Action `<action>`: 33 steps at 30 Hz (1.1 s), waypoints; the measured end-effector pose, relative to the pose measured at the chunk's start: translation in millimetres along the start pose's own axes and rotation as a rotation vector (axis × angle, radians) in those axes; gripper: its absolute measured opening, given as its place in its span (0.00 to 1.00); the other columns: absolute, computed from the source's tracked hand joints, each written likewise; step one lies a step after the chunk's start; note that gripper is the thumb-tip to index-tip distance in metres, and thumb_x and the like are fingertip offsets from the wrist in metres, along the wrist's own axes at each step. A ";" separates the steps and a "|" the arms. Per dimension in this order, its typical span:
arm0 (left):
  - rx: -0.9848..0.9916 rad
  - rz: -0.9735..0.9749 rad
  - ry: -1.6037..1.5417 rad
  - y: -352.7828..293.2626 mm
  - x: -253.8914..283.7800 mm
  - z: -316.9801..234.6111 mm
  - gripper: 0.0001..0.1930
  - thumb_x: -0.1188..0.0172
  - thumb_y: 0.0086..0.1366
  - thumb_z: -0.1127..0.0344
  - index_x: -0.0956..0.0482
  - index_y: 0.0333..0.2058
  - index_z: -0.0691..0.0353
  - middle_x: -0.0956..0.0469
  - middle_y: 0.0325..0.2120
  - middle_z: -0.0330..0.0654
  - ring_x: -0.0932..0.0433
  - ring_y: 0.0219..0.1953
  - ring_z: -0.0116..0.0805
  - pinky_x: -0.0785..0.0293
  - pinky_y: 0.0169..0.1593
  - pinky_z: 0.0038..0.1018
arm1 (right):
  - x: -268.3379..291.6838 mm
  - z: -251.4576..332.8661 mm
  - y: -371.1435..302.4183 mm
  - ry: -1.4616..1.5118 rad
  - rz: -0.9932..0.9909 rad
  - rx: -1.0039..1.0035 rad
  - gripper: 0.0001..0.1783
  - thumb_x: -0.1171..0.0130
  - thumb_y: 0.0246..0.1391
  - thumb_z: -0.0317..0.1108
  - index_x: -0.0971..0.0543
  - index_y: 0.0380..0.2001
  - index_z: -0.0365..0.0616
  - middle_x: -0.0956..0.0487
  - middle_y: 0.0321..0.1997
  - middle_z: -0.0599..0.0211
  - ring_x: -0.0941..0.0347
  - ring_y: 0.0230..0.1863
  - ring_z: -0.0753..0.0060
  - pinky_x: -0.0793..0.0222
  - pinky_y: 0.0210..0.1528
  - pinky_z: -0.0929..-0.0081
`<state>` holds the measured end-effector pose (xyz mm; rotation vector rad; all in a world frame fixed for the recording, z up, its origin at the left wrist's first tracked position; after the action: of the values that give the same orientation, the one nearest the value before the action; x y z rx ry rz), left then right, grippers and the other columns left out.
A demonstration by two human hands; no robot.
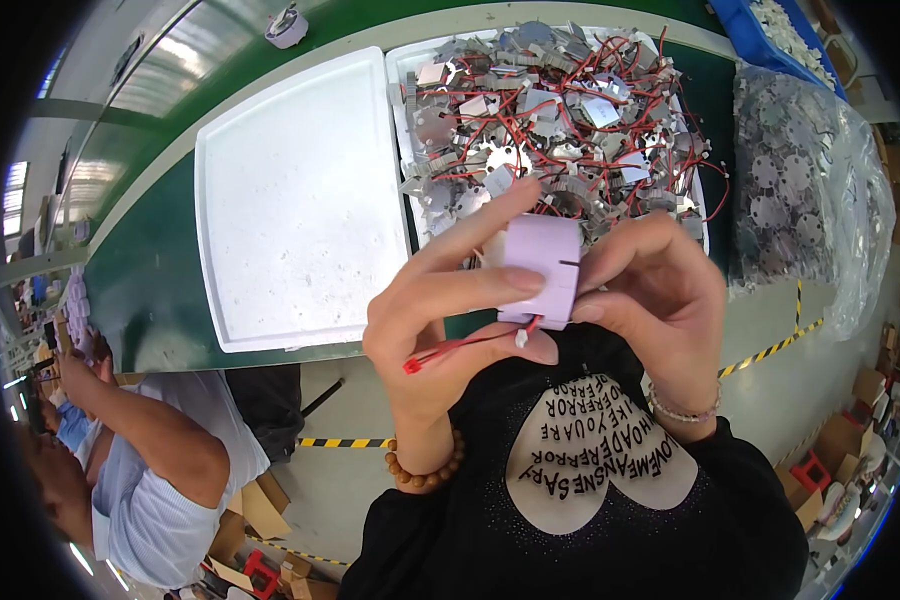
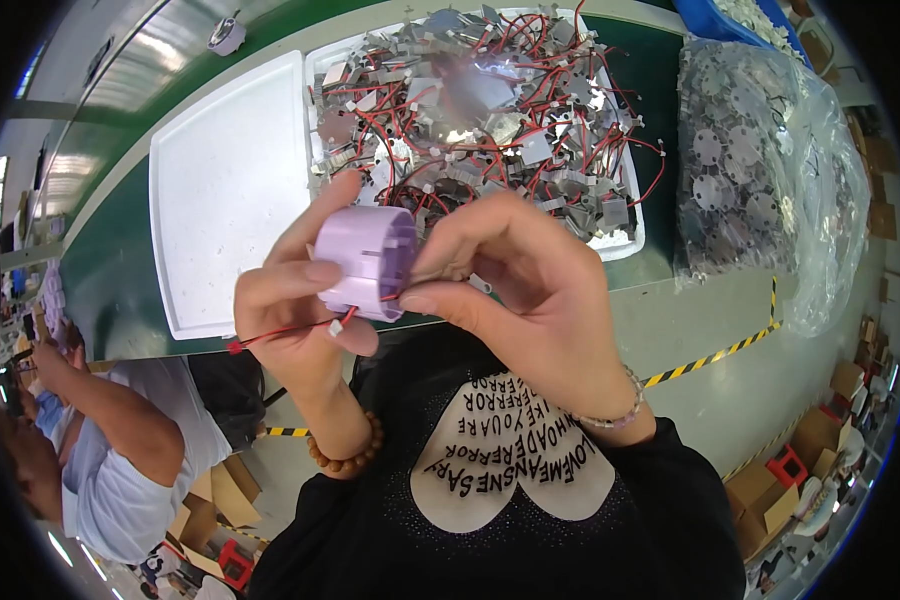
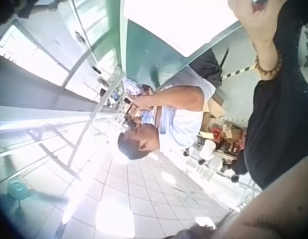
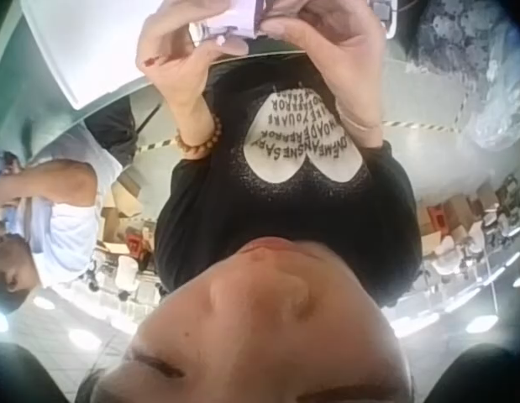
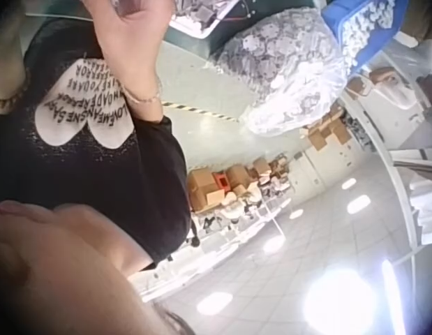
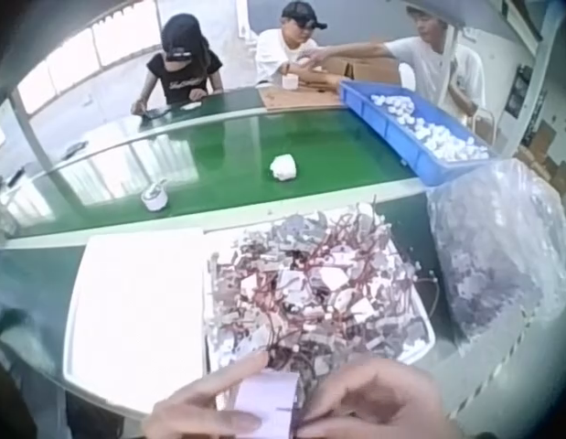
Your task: The person assembles electronic components by hand, inserting small wired parts into plastic housings.
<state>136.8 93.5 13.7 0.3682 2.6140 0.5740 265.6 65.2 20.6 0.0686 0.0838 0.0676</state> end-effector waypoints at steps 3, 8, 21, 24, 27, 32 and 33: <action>-0.045 0.112 0.126 -1.1 -11.5 -2.4 0.12 0.37 0.38 0.72 0.20 0.27 0.65 0.32 0.44 0.65 0.29 0.46 0.50 0.32 0.46 0.32 | 3.8 -17.6 -1.1 0.265 -0.063 -0.102 0.10 0.44 0.43 0.17 0.32 0.30 0.37 0.29 0.31 0.72 0.34 0.32 0.82 0.35 0.41 0.81; -0.017 0.027 0.065 -2.4 -2.4 -1.3 0.10 0.37 0.41 0.72 0.20 0.26 0.66 0.29 0.41 0.60 0.32 0.49 0.52 0.36 0.51 0.38 | -3.8 -16.2 -3.8 0.112 0.022 -0.090 0.10 0.43 0.43 0.19 0.30 0.30 0.39 0.31 0.28 0.73 0.35 0.30 0.84 0.39 0.33 0.86; 0.347 -0.596 -0.421 -2.5 11.1 24.5 0.13 0.64 0.66 0.55 0.41 0.30 0.58 0.48 0.07 0.32 0.41 0.13 0.24 0.34 0.28 0.25 | -21.9 7.5 -2.3 -0.181 0.028 0.143 0.23 0.34 0.33 0.29 0.29 0.37 0.41 0.34 0.38 0.61 0.35 0.41 0.64 0.37 0.42 0.72; 0.360 -0.682 -0.394 -7.8 22.1 22.4 0.13 0.63 0.66 0.53 0.41 0.33 0.57 0.48 0.07 0.32 0.40 0.12 0.24 0.33 0.27 0.24 | -20.9 14.8 -2.3 -0.284 -0.038 0.247 0.27 0.33 0.32 0.31 0.30 0.40 0.40 0.33 0.41 0.59 0.35 0.42 0.62 0.37 0.45 0.71; 0.310 -0.705 -0.442 -12.9 28.1 24.5 0.14 0.64 0.66 0.51 0.42 0.36 0.55 0.49 0.06 0.31 0.40 0.11 0.24 0.33 0.26 0.25 | -27.6 22.4 -11.7 -0.375 0.046 0.367 0.26 0.35 0.31 0.27 0.28 0.40 0.39 0.31 0.48 0.56 0.33 0.47 0.57 0.35 0.46 0.68; 0.287 -0.714 -0.582 -13.3 24.5 25.2 0.13 0.64 0.66 0.50 0.41 0.36 0.52 0.48 0.06 0.31 0.41 0.11 0.25 0.32 0.25 0.25 | -31.0 21.7 -18.1 -0.358 0.035 0.531 0.20 0.37 0.30 0.23 0.23 0.35 0.37 0.28 0.46 0.54 0.31 0.47 0.55 0.32 0.46 0.67; 0.254 -0.688 -0.573 -13.3 22.8 23.6 0.12 0.62 0.66 0.53 0.37 0.36 0.53 0.48 0.09 0.30 0.43 0.13 0.22 0.36 0.26 0.22 | -30.0 18.2 -17.5 -0.372 0.023 0.531 0.21 0.37 0.30 0.23 0.23 0.36 0.37 0.28 0.45 0.54 0.30 0.46 0.55 0.32 0.46 0.67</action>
<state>125.9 97.5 -19.7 -0.2664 2.0557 -0.0958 238.4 44.5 39.9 0.6107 -0.2733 0.0535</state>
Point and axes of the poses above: each hand's wrist, its own y-axis towards the middle knuckle, its own x-axis out of the back of the hand, z = x × y, the point moved 10 cm from there along y, towards the middle knuckle
